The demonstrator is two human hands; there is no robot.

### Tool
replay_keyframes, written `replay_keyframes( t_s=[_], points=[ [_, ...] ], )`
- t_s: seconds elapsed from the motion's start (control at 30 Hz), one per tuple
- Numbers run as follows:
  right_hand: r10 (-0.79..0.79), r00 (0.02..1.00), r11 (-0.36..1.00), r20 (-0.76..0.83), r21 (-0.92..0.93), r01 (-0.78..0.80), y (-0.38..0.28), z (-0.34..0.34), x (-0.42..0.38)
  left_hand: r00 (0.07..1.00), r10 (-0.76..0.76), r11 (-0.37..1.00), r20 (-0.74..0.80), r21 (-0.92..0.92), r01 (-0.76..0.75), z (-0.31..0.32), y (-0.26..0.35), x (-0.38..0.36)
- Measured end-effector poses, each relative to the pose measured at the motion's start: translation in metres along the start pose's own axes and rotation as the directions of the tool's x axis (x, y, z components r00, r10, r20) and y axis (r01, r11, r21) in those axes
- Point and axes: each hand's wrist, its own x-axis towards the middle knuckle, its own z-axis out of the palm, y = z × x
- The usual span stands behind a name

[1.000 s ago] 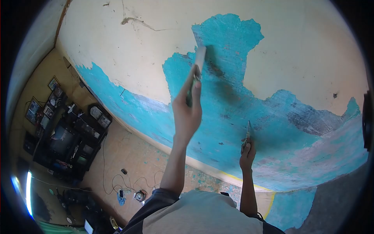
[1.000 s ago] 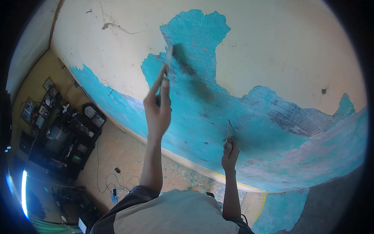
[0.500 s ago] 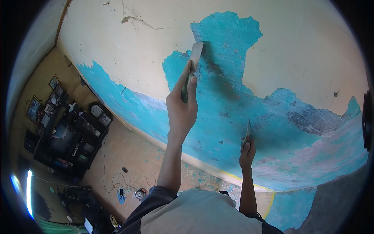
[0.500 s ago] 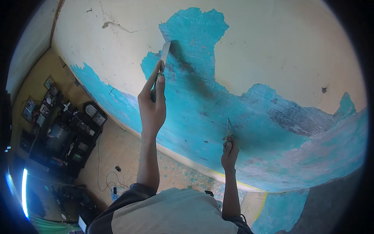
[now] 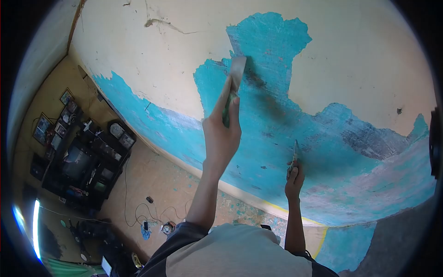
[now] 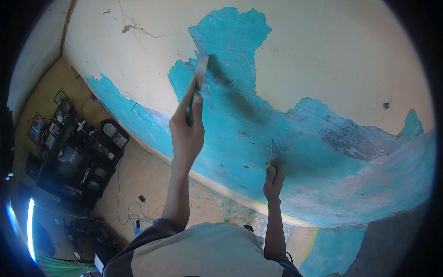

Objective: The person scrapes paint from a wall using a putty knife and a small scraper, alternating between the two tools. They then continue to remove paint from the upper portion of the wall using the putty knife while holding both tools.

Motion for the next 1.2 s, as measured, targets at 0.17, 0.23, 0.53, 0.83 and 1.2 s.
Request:
replay_keyframes(
  t_s=[0.17,0.23,0.53,0.83,1.2],
  points=[
    [-0.001,1.000,1.000,-0.012,-0.005,0.001,-0.004,0.000,0.001,0.973,0.218,0.976,-0.076,0.026,-0.217,0.004,-0.007,0.007],
    [0.024,1.000,1.000,0.002,-0.007,-0.024,-0.008,-0.001,0.001,0.978,-0.184,0.983,0.098,-0.003,0.185,-0.010,0.028,0.015],
    [0.001,1.000,1.000,-0.020,-0.011,-0.002,-0.006,0.001,0.000,0.994,-0.096,0.995,0.047,-0.025,0.097,-0.006,0.015,0.016],
    [-0.002,1.000,1.000,-0.026,-0.014,0.002,-0.007,0.001,0.000,0.999,0.035,0.998,-0.020,-0.051,-0.036,-0.003,0.004,0.017],
    [-0.013,0.999,1.000,-0.038,-0.028,0.012,-0.008,0.003,0.000,0.999,0.037,0.995,-0.017,-0.093,-0.038,0.000,0.001,0.021]
  ],
)
